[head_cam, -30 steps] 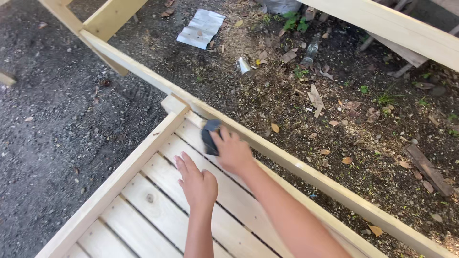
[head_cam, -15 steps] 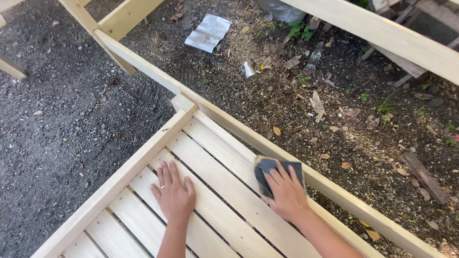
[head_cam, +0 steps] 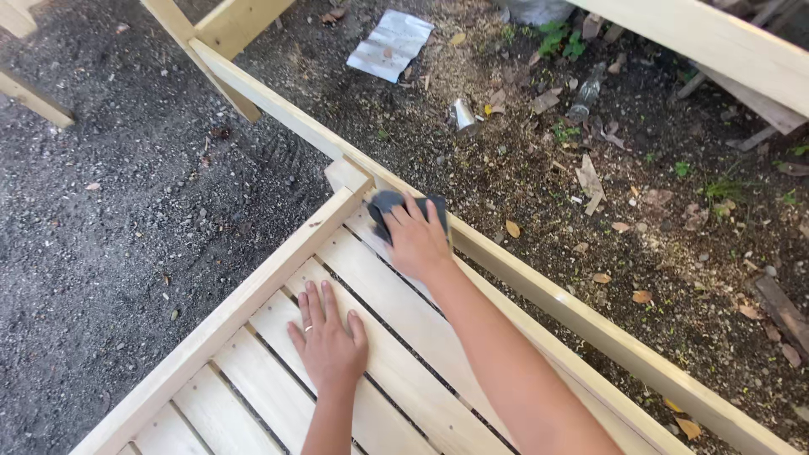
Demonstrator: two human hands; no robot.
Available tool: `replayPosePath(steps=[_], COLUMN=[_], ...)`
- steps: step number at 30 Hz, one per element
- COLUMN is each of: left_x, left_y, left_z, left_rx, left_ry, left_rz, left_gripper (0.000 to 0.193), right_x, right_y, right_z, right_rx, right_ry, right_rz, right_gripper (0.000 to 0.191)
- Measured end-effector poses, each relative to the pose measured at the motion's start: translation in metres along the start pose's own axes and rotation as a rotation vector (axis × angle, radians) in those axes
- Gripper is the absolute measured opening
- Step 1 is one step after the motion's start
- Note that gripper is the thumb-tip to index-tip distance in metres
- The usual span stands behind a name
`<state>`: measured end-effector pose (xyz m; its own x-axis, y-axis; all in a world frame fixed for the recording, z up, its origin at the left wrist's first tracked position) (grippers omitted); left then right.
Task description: The person sands a slatted wooden bench with a sheet of sandpaper, rubbing the seat slats and edges by hand, then folds the sandpaper and sands the backrest rail and frame of the bench. The person works over the bench surfaces, moving around the furniture to reach different sides.
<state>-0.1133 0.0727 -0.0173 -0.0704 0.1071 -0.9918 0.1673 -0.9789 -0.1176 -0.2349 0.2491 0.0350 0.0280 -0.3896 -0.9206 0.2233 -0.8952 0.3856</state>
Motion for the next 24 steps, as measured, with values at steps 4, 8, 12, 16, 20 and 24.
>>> replayPosePath(steps=[4, 8, 12, 16, 20, 24], left_x=[-0.001, -0.003, -0.004, -0.005, -0.007, -0.006], left_y=[-0.002, -0.001, -0.001, -0.001, -0.001, 0.000], left_z=[0.004, 0.005, 0.006, 0.008, 0.010, 0.010], left_rx=[0.007, -0.003, -0.004, -0.010, -0.007, -0.013], left_ry=[0.046, 0.044, 0.015, 0.010, 0.003, 0.049], left_rz=[-0.012, -0.041, -0.053, -0.046, -0.053, -0.049], left_gripper=[0.073, 0.072, 0.071, 0.072, 0.072, 0.073], right_x=[-0.010, -0.007, 0.009, 0.035, 0.038, 0.031], right_y=[-0.016, -0.020, -0.009, 0.013, 0.035, 0.022], right_z=[-0.087, -0.152, -0.125, -0.041, 0.010, -0.053], right_rx=[0.024, 0.021, -0.031, -0.056, -0.114, -0.097], right_ry=[0.152, 0.129, -0.013, 0.040, -0.064, 0.030], right_rz=[-0.115, -0.107, -0.070, -0.118, -0.066, -0.029], right_gripper=[0.054, 0.067, 0.074, 0.060, 0.055, 0.062])
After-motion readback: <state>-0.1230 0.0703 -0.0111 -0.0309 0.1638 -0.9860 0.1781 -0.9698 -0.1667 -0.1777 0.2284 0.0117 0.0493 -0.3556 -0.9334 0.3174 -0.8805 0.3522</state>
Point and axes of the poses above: each hand's wrist, its own z-axis towards the middle knuckle, its own x-axis out of the palm, y = z × x, the point moved 7 cm from there along z, towards the middle knuckle, and after that the axes turned 7 degrees about z, right-handed, at the moved point
